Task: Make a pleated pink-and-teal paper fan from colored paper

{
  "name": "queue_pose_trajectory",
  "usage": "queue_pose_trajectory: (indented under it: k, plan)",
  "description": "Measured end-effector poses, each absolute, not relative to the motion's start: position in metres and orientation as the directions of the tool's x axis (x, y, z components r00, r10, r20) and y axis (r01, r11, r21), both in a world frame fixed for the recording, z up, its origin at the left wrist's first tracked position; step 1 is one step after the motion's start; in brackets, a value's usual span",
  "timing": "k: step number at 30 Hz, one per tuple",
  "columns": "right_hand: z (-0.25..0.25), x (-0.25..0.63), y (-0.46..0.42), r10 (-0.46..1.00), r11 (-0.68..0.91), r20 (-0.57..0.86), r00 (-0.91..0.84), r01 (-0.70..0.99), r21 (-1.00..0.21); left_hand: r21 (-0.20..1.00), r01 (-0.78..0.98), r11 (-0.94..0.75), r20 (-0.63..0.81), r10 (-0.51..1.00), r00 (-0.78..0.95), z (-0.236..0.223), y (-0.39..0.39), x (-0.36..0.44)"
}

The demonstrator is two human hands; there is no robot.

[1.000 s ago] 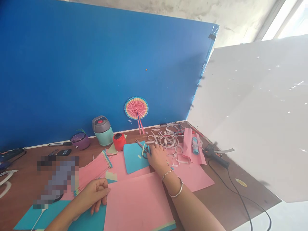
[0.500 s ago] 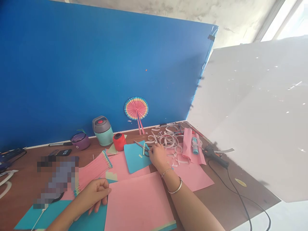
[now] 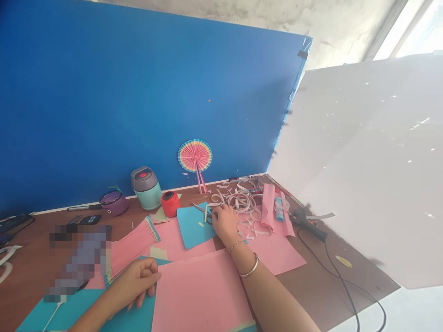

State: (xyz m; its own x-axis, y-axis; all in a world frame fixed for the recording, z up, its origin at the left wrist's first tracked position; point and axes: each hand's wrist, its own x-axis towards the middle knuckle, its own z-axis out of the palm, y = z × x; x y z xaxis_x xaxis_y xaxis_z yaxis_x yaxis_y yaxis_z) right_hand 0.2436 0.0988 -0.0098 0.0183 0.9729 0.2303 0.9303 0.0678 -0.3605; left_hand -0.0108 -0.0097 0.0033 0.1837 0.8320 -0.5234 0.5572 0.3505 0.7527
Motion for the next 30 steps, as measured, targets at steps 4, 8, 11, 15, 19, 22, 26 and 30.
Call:
queue_pose_trajectory:
  k: [4,8,11,15,19,22,26,30]
  plan:
    - [-0.0074,0.2411,0.0991,0.975,0.051,0.222,0.028,0.938,-0.343,0.744,0.567,0.354,-0.527,0.832,0.174,0.0061,-0.0101,-0.0089]
    - [-0.0100,0.2415,0.1007,0.974,0.049,0.223,0.029,0.941,-0.335,0.745,0.568,0.350,-0.525,0.833,0.174,0.0058,-0.0101,-0.0090]
    - [-0.0123,0.2421,0.1015,0.974,0.049,0.223,0.027,0.944,-0.328,0.747,0.569,0.345,-0.521,0.835,0.178,0.0033,-0.0097,-0.0099]
    - [-0.0147,0.2421,0.1018,0.973,0.054,0.229,0.020,0.948,-0.314,0.751,0.565,0.342,-0.517,0.837,0.181,0.0009,-0.0090,-0.0105]
    - [-0.0166,0.2433,0.1031,0.971,0.060,0.238,0.015,0.950,-0.307,0.749,0.565,0.346,-0.520,0.835,0.178,0.0028,-0.0090,-0.0103]
    - [-0.0173,0.2458,0.1043,0.969,0.063,0.248,0.017,0.948,-0.313,0.750,0.560,0.352,-0.520,0.838,0.169,0.0047,-0.0095,-0.0101]
    - [-0.0169,0.2483,0.1034,0.955,0.097,0.296,0.013,0.930,-0.355,0.755,0.555,0.350,-0.512,0.843,0.164,0.0031,-0.0087,-0.0108]
    - [-0.0155,0.2457,0.1002,0.959,0.132,0.283,-0.024,0.920,-0.369,0.760,0.543,0.356,-0.507,0.848,0.153,0.0015,-0.0074,-0.0114]
